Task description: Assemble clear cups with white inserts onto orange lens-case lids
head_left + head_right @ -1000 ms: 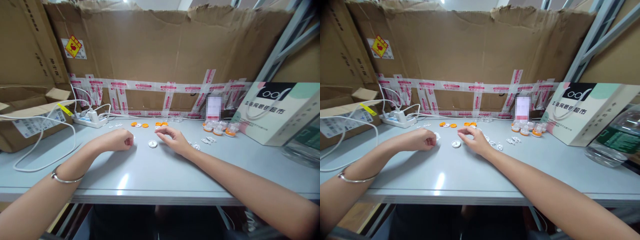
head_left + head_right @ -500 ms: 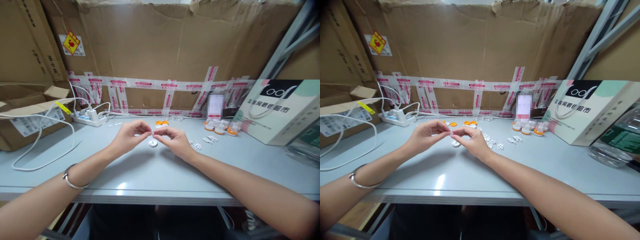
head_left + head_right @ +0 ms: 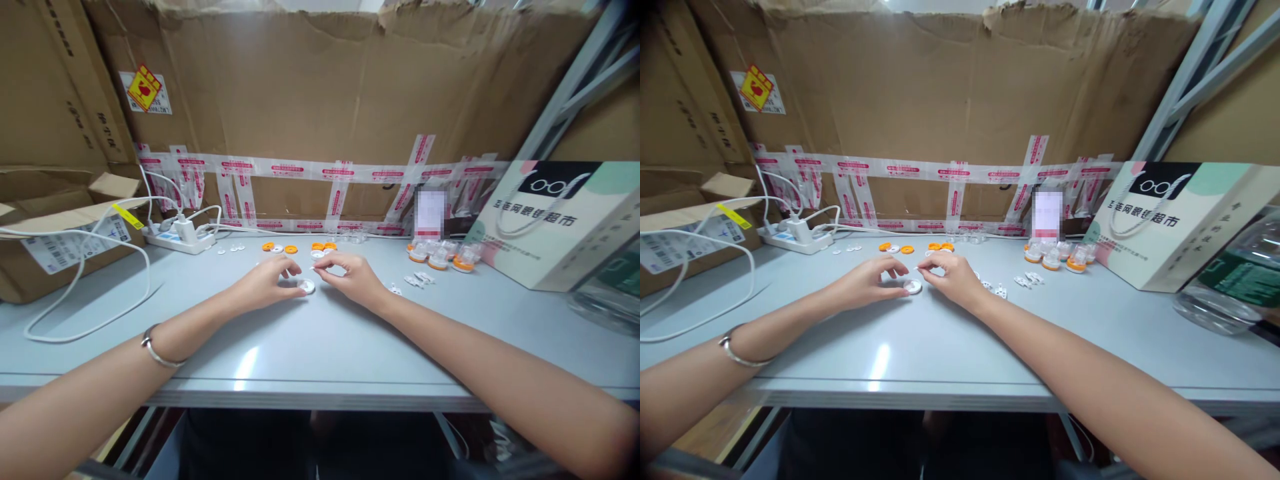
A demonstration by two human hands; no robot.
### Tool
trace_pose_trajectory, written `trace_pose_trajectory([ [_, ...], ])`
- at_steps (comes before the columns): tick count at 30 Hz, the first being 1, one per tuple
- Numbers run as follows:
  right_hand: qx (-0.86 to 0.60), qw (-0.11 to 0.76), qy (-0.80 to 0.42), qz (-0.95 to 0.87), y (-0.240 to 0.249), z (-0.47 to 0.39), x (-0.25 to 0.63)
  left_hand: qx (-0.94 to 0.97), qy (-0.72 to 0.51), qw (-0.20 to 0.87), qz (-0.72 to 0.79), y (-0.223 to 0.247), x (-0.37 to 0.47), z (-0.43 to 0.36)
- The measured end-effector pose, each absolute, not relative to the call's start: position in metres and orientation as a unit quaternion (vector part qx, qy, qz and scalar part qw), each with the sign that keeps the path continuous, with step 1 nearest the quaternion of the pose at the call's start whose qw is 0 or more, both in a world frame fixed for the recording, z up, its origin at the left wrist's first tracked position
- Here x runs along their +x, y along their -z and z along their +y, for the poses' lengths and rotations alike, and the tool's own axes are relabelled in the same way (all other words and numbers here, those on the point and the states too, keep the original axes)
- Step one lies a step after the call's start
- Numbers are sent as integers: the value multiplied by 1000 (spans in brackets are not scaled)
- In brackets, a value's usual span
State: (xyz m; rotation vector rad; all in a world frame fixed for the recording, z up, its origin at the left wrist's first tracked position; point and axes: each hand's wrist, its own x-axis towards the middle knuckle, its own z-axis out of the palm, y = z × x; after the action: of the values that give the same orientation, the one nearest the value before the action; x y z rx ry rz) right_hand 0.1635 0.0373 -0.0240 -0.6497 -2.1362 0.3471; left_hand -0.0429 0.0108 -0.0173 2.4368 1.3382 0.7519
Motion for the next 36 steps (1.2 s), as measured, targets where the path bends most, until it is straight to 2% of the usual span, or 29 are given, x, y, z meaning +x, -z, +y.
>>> trace_pose_trajectory([
  [9, -169, 316, 17, -933, 25, 49, 169, 845, -230, 172, 452, 22, -36, 18],
  [15, -149, 286, 94, -942, 27, 50, 169, 835, -233, 221, 446, 22, -37, 20],
  [24, -137, 267, 150, -942, 33, 53, 168, 841, -232, 227, 432, 24, -41, 22],
  [36, -140, 228, 150, -952, 29, 49, 168, 846, -231, 225, 424, 25, -41, 23],
])
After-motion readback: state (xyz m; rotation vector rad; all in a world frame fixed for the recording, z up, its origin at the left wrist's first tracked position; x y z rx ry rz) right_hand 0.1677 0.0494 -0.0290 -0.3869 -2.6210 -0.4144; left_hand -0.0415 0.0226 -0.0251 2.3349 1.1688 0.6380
